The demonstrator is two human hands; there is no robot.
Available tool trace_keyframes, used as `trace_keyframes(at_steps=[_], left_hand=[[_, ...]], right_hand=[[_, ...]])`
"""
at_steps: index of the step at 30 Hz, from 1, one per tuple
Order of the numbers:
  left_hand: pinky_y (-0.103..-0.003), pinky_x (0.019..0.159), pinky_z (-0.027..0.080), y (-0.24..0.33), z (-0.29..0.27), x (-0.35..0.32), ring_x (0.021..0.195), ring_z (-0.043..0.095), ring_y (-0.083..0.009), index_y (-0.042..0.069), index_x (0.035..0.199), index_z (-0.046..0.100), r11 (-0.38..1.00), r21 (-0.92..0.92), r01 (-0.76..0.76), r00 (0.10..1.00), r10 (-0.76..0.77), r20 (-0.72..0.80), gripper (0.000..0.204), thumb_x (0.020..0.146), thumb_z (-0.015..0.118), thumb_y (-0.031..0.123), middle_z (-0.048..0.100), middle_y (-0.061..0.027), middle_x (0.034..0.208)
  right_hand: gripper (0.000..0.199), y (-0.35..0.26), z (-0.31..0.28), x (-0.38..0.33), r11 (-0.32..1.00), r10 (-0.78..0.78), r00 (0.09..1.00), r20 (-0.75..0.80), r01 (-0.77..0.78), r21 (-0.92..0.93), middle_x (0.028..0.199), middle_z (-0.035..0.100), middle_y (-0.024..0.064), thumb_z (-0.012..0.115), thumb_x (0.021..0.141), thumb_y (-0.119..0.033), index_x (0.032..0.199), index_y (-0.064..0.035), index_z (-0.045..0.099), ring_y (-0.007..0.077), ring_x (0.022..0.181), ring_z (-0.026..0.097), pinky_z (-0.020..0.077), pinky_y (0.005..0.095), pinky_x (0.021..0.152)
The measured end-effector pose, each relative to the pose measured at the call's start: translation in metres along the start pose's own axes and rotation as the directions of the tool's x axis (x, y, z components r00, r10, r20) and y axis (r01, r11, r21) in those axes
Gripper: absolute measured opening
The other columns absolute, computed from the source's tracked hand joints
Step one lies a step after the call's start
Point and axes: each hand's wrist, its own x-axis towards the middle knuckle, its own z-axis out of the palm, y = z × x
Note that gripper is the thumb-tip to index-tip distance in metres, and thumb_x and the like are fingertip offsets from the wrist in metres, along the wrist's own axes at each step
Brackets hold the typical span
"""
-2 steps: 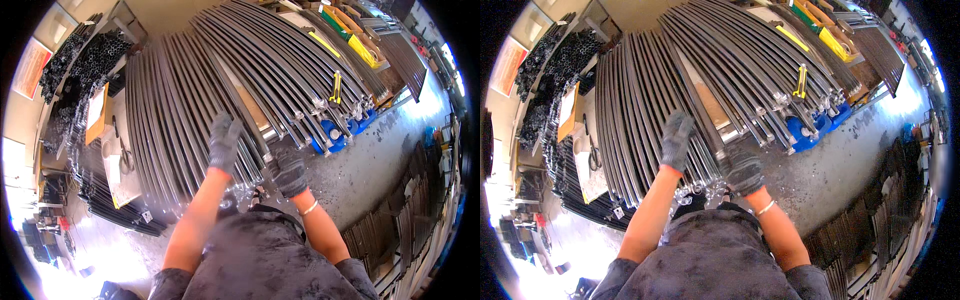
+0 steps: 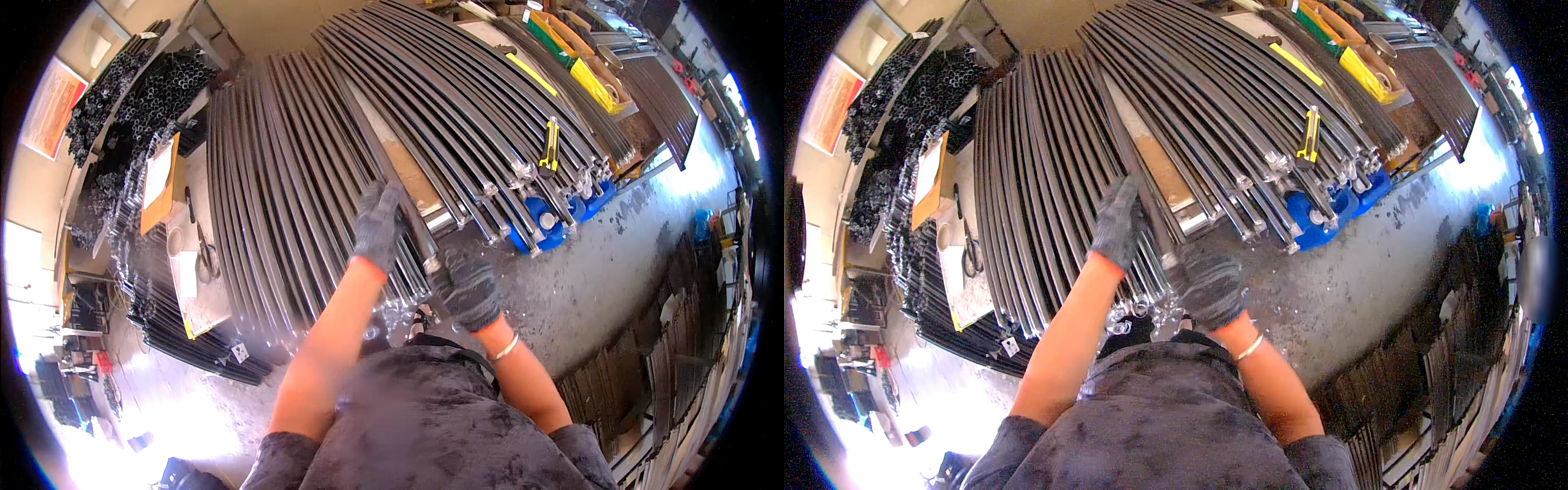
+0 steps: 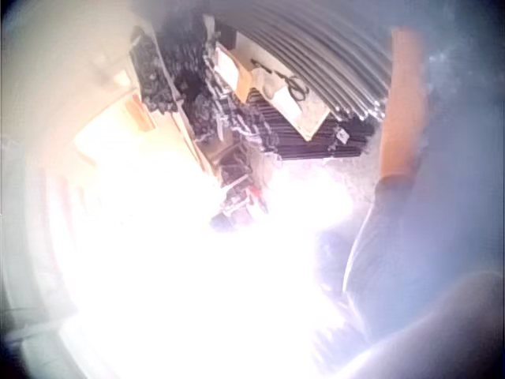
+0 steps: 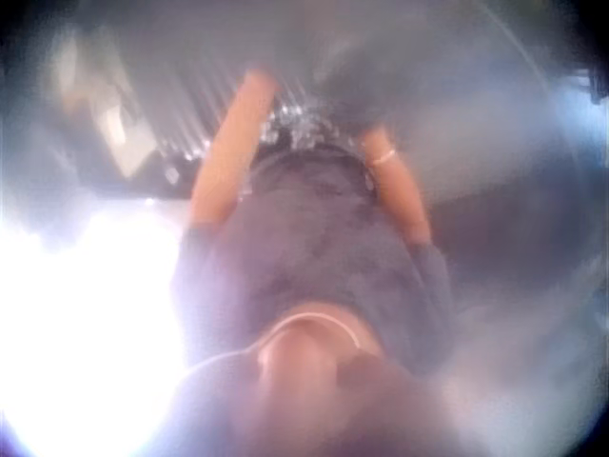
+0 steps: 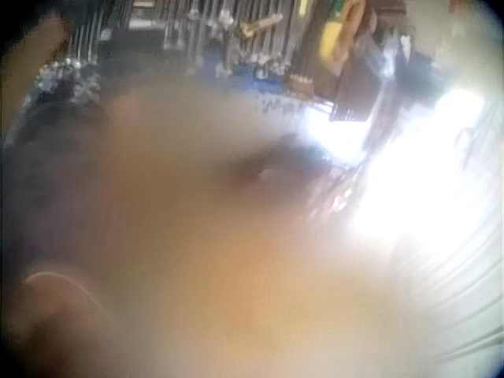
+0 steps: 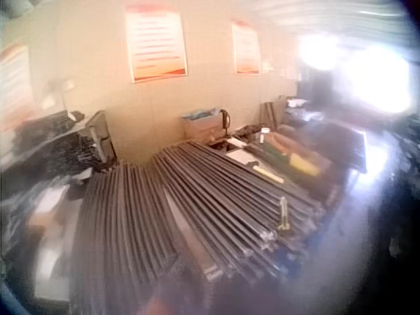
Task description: The person organizes metal pipes by picking them up individually from a pile on the floor and placing them onto a storage rack. They then use their gloved hands to press small black caps into the ends of the pipes.
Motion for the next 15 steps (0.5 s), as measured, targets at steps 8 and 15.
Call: trace_keyframes(at_steps=[8, 15], left_hand=[[-0.029, 0.035, 0.035, -0.004, 0.043, 0.009, 0.041, 0.046, -0.013, 0.009, 0.082, 0.048, 0.94, -0.266, 0.214, 0.976, -0.214, 0.027, 0.016, 0.086, 0.06, 0.017, 0.044, -0.0001, 0.056], [-0.027, 0.032, 0.034, 0.056, 0.081, -0.017, 0.037, 0.045, -0.0115, 0.009, 0.085, 0.053, 0.998, -0.026, 0.054, 0.996, -0.052, 0.07, 0.016, 0.085, 0.064, 0.02, 0.047, 0.0002, 0.054]], right_hand=[[0.019, -0.003, -0.002, -0.024, 0.028, 0.493, 0.642, 0.588, -0.687, 0.726, 0.069, 0.055, -0.0031, 0.058, 0.089, -0.024, 0.092, -0.0048, 0.061, 0.0051, 0.055, 0.046, 0.0375, 0.0211, 0.047], [0.015, 0.0, -0.025, -0.026, 0.84, 0.038, 0.987, 0.155, -0.116, 0.53, 0.079, 0.062, 0.0078, 0.06, 0.086, -0.013, 0.095, -0.0014, 0.061, 0.0232, 0.067, 0.058, 0.0467, 0.0325, 0.061]])
